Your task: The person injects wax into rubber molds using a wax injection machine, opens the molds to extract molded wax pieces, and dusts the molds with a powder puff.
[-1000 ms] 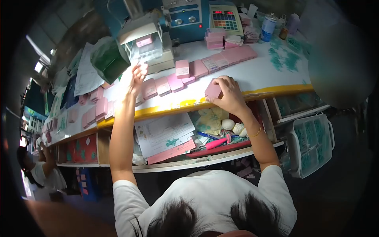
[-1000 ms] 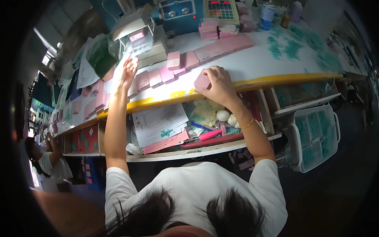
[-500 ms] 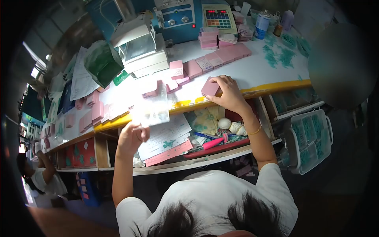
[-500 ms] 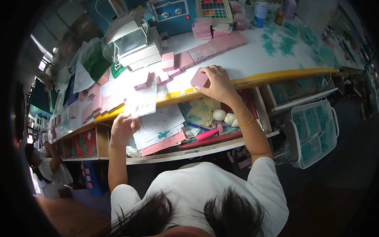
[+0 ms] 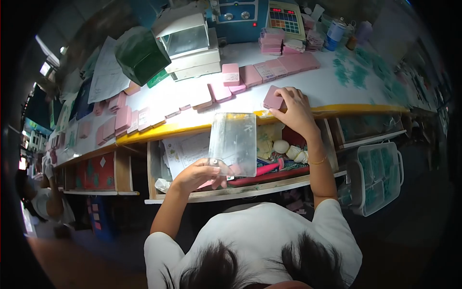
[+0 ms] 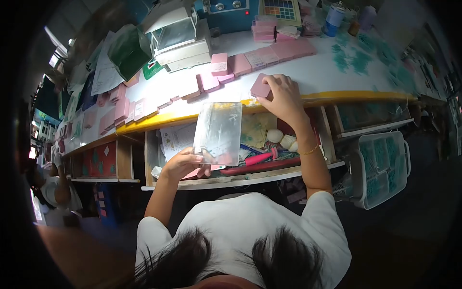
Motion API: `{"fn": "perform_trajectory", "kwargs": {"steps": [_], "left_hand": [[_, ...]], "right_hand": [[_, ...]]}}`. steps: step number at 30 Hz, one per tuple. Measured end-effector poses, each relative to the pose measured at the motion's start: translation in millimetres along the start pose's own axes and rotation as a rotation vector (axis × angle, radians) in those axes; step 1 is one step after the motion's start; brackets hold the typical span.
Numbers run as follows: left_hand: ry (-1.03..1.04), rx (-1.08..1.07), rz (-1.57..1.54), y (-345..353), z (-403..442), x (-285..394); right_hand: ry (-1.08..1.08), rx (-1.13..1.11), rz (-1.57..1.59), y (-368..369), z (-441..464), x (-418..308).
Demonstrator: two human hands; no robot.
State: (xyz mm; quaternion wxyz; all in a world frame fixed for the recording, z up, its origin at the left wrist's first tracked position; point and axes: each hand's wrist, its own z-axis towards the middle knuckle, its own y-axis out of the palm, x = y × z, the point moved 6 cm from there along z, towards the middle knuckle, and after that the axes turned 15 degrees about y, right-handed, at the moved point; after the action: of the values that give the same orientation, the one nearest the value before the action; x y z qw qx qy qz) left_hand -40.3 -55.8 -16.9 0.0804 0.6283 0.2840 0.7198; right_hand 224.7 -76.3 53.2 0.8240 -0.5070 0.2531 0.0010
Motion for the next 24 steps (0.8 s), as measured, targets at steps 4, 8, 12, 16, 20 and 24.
{"fn": "perform_trajectory", "kwargs": {"steps": [4,8,12,16,20,24], "left_hand": [[-0.019,0.011,0.025,4,13,-6],[-0.063,-0.019,0.068,-1,33,-20],[-0.124,-0.068,0.087,1,59,-24],[-0.085,-0.057,0.073,-5,67,-29],[-0.037,-0.06,0.096,-5,69,-20],[-0.052,-0.01,0.137,-13,68,-14]], "right_hand": [[0.004,0.002,0.055,3,7,13],[-0.045,-0.042,0.285,6,5,2],[-0.295,-0.285,0.25,11,0,-34],[-0.042,0.06,0.422,-22,103,51],[0.123,0.427,-0.013,-48,200,166],[0.196,0.33,-0.245,-34,239,204]]}}
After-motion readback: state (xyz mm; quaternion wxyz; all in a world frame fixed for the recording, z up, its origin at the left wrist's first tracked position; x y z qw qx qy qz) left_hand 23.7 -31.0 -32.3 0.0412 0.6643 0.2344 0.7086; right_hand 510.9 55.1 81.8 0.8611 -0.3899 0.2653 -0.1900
